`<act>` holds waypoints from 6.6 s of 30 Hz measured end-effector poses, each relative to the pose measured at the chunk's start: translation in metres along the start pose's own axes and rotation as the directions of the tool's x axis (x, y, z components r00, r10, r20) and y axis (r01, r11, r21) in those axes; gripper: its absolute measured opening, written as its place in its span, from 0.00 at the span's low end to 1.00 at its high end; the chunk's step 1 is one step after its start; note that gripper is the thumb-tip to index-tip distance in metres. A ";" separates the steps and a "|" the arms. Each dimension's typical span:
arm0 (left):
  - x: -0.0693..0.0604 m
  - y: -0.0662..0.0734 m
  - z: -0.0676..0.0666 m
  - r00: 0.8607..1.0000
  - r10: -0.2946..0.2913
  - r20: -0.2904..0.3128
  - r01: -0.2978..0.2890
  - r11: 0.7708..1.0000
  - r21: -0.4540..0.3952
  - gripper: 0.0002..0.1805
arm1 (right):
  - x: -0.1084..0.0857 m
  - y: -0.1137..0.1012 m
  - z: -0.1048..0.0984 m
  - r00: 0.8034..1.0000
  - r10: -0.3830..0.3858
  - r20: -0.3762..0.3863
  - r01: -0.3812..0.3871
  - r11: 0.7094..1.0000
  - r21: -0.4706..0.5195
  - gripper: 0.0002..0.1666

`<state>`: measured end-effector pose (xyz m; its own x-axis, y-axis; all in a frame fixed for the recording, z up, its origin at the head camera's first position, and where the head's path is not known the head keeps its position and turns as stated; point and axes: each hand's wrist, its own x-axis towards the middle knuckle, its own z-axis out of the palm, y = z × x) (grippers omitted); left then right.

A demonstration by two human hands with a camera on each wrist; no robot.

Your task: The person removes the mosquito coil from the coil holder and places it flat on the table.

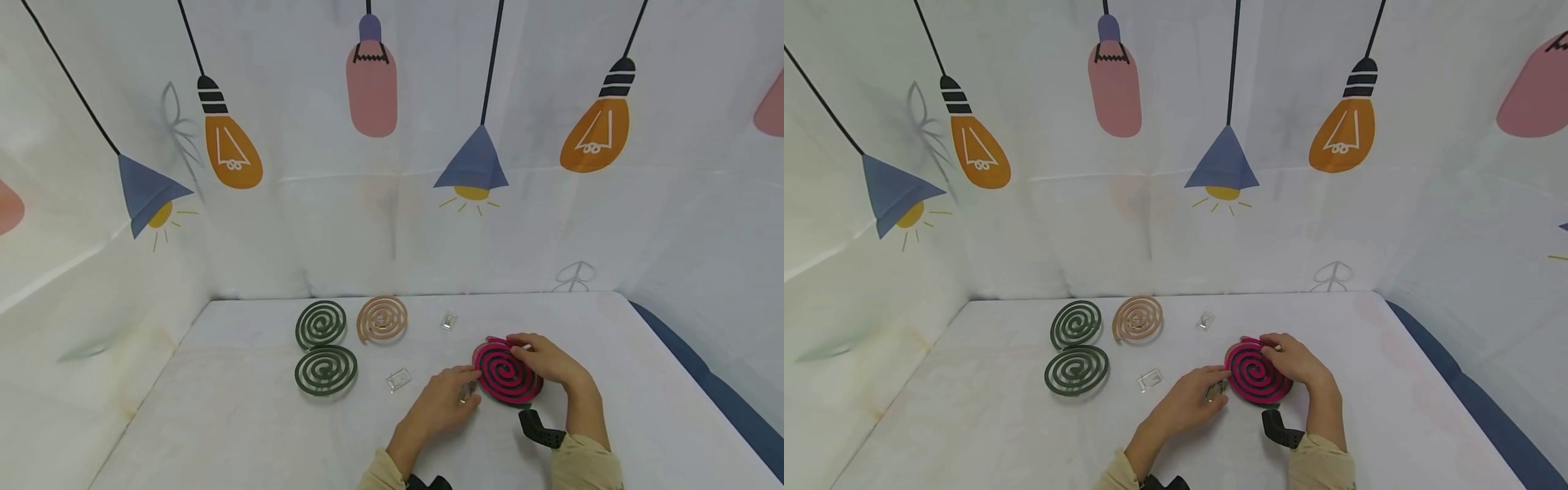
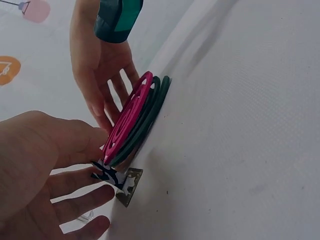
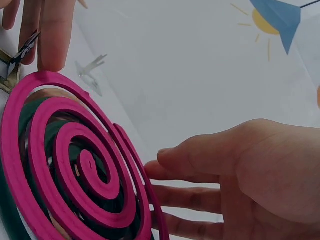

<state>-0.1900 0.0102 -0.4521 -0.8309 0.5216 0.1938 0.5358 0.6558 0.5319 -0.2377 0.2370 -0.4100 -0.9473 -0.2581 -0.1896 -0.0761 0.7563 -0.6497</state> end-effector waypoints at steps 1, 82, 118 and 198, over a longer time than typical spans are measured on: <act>0.000 0.000 0.001 1.000 0.005 -0.002 -0.005 1.000 0.012 0.20 | 0.000 0.000 0.000 1.000 -0.004 0.002 0.004 1.000 0.001 0.25; -0.026 -0.092 -0.081 0.830 -0.206 -0.518 0.041 0.950 -0.311 0.18 | 0.027 -0.034 0.040 0.923 -0.353 -0.150 0.373 0.918 0.132 0.34; -0.038 -0.117 -0.103 0.758 -0.381 -0.529 0.238 0.917 -0.319 0.20 | 0.049 -0.076 0.078 0.896 -0.418 -0.148 0.441 0.872 0.211 0.27; -0.034 -0.118 -0.088 0.835 -0.442 -0.327 0.319 0.874 -0.367 0.26 | 0.095 -0.113 0.131 0.981 -0.136 -0.137 0.187 0.840 0.510 0.29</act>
<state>-0.2379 -0.1328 -0.4486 -0.9800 -0.0330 0.1961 0.1477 0.5394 0.8290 -0.2786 0.0481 -0.4513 -0.9618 -0.2736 0.0027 -0.0824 0.2802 -0.9564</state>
